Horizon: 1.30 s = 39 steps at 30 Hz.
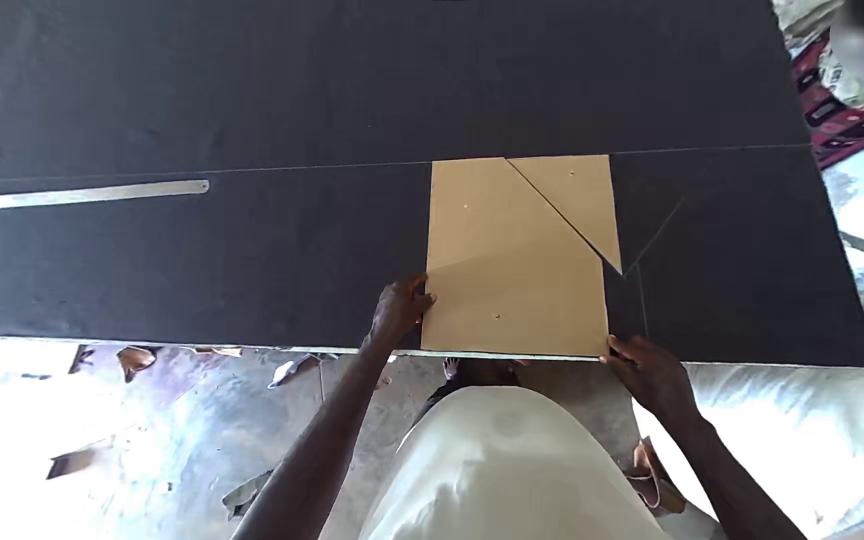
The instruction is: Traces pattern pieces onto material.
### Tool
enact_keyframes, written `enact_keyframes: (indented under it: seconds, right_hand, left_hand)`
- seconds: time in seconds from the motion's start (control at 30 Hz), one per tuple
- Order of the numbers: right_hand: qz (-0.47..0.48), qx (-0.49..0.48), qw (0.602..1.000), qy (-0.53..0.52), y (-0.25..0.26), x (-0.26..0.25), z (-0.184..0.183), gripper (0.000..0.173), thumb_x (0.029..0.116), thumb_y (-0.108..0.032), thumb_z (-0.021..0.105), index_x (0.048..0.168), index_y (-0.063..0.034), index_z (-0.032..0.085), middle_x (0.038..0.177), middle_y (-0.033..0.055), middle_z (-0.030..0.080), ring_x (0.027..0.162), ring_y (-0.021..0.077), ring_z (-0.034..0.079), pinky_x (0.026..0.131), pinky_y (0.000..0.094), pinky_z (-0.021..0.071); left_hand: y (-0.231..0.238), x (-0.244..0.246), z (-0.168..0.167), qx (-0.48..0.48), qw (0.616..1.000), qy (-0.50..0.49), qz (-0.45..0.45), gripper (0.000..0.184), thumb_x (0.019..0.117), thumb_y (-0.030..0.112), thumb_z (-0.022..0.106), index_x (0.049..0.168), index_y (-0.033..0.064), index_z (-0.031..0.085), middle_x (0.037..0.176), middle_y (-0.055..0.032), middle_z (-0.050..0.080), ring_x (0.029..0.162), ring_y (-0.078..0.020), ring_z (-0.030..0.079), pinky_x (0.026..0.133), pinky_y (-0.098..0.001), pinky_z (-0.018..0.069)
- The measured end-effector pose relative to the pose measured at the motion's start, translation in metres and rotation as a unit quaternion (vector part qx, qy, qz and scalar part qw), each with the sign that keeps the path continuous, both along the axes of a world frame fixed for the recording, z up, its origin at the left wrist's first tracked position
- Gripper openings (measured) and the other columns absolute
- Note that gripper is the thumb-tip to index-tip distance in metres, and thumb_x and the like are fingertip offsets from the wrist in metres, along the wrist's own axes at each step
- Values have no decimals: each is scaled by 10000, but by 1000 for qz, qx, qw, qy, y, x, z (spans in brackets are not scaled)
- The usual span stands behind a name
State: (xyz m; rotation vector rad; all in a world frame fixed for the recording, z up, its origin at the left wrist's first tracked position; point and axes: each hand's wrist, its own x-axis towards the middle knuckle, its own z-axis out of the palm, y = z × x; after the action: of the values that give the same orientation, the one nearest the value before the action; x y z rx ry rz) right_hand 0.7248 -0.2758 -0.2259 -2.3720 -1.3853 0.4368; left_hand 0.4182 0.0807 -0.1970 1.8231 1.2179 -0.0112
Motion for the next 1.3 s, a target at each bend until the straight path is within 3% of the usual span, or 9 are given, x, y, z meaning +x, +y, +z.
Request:
enact_keyframes:
  seconds: [0.33,0.5,0.63,0.83,0.97,1.1,1.17,1.23,1.3]
  right_hand:
    - [-17,-32,999,-8,1,-4,0,375,960,-314,724,1302,-160,721,960,112,688,802,285,683,689,544,572]
    - [-26,-74,997,-6,4,-7,0,383,977,-359,686,1316,-184,711,1050,117,711,901,293,704,785,538,584]
    - [-27,-45,999,2,-2,-7,-10,407,980,-392,667,1328,-185,710,1044,102,715,903,274,701,804,521,583]
    - [-39,-55,997,28,-4,-5,-11,415,975,-419,664,1333,-213,712,1034,78,710,879,242,687,803,513,571]
    - [-40,-76,996,33,-2,-4,-7,446,966,-466,667,1333,-215,707,1035,61,712,908,224,688,839,487,574]
    - [-146,34,968,200,-1,0,9,324,942,-374,741,1167,-142,765,955,32,734,840,167,687,799,439,592]
    - [-220,90,926,293,6,3,22,293,982,-384,689,1104,-129,765,951,45,743,824,182,691,745,439,587]
    - [-257,127,878,384,22,8,35,324,1011,-344,651,1178,-74,713,1014,97,718,843,211,669,722,420,568]
    - [-256,145,849,440,43,15,48,302,1019,-167,630,1287,-27,631,1163,150,693,961,250,698,828,434,601]
  left_hand:
    - [-10,3,-2,84,995,52,-7,493,993,344,665,1464,232,572,939,-131,726,847,-323,699,799,-605,560]
    - [-15,-4,-15,105,994,15,10,480,995,335,664,1459,253,573,875,-117,720,760,-311,692,717,-602,568]
    - [-5,-9,-29,62,998,-7,22,502,979,340,694,1465,314,570,794,-61,690,687,-243,661,685,-528,577]
    - [-1,-12,-27,-31,994,-88,52,543,955,235,741,1471,227,571,750,-84,669,616,-209,653,601,-407,588]
    - [-4,-9,-18,25,999,-21,37,506,966,255,722,1449,258,571,780,-83,679,645,-238,658,638,-475,587]
    - [-29,7,-9,203,979,-37,-1,399,1014,331,641,1394,213,606,842,-102,688,714,-305,660,657,-593,549]
    - [-41,35,-5,237,962,-103,-82,394,1019,314,629,1379,156,628,1065,-93,707,932,-271,685,816,-546,576]
    - [-55,76,-3,236,940,-155,-190,400,997,311,651,1354,133,656,1337,-110,641,1257,-317,583,1039,-578,487]
    - [-71,119,-9,247,906,-173,-298,432,978,369,656,1362,173,662,1484,-89,551,1403,-344,462,1111,-608,411]
